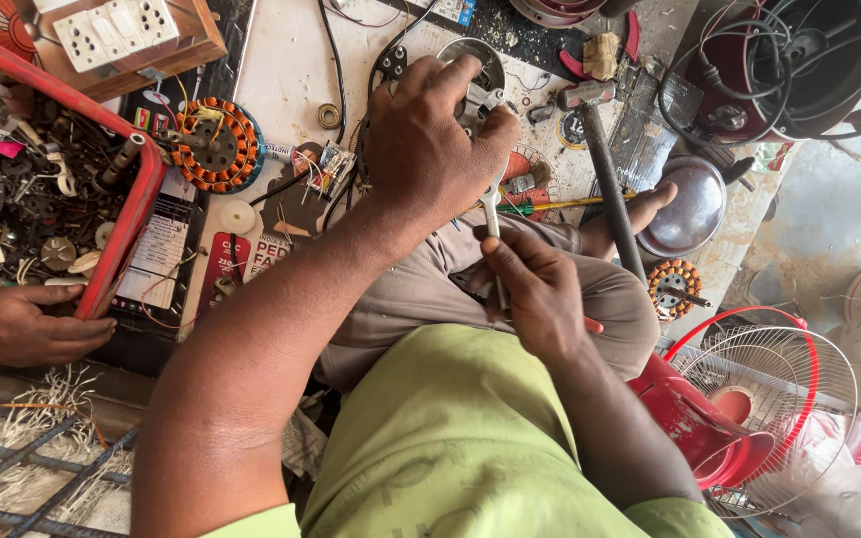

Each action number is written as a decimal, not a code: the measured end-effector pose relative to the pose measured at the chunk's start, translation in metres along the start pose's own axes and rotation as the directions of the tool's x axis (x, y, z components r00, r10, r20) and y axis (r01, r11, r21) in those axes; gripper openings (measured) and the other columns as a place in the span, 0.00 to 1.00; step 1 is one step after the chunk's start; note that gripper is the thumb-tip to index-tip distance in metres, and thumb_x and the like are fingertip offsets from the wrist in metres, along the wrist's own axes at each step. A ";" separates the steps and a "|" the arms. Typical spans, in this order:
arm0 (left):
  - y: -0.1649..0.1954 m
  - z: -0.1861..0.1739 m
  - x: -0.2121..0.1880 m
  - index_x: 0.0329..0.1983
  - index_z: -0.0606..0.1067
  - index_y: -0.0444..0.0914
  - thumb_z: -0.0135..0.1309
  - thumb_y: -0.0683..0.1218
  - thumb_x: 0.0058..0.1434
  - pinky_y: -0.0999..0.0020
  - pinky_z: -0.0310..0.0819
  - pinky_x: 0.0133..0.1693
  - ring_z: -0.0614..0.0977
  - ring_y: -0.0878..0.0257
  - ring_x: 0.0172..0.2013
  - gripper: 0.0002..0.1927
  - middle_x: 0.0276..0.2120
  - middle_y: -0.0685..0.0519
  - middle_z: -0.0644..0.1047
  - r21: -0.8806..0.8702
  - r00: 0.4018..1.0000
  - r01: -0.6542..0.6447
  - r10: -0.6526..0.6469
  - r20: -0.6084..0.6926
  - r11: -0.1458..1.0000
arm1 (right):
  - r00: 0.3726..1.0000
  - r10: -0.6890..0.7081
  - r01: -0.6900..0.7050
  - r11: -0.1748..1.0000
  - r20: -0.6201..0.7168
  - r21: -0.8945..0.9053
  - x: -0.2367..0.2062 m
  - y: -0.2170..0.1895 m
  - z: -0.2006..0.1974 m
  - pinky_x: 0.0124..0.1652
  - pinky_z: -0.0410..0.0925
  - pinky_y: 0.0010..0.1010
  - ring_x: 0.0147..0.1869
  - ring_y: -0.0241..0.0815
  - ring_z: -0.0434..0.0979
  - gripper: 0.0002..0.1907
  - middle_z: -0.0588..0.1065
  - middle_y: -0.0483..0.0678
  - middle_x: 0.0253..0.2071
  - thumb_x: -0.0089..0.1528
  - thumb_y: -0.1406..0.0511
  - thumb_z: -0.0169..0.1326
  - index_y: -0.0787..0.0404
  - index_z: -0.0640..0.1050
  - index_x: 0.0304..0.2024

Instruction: The person is repairing a small electric motor, likely from a fan. They use a hammer and a wrench to adjust and tighten components on the motor's central hub while sitting on the floor.

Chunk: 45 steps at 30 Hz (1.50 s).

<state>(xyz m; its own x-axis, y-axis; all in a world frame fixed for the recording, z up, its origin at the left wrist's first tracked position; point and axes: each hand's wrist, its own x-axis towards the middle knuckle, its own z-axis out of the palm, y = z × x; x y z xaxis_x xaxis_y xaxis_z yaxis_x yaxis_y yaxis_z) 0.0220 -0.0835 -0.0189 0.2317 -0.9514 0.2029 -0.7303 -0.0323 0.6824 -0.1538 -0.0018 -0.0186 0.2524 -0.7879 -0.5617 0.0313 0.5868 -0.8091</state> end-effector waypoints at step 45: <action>0.006 -0.002 0.003 0.34 0.80 0.43 0.65 0.51 0.50 0.56 0.67 0.51 0.78 0.52 0.43 0.11 0.32 0.54 0.82 -0.139 0.991 -0.083 0.067 -0.119 0.987 | 0.998 0.036 -0.031 0.996 -0.054 0.081 0.000 -0.023 -0.004 0.12 0.54 0.20 0.12 0.31 0.65 0.13 0.76 0.49 0.24 0.67 0.69 0.53 0.64 0.73 0.54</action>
<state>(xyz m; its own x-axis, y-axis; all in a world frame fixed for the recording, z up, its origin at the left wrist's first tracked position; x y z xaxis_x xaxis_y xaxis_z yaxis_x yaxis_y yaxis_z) 0.0194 -0.0864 -0.0125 0.2574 -0.9080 0.3306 -0.6509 0.0900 0.7538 -0.1589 -0.0156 -0.0009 0.2007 -0.7754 -0.5988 0.1020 0.6244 -0.7744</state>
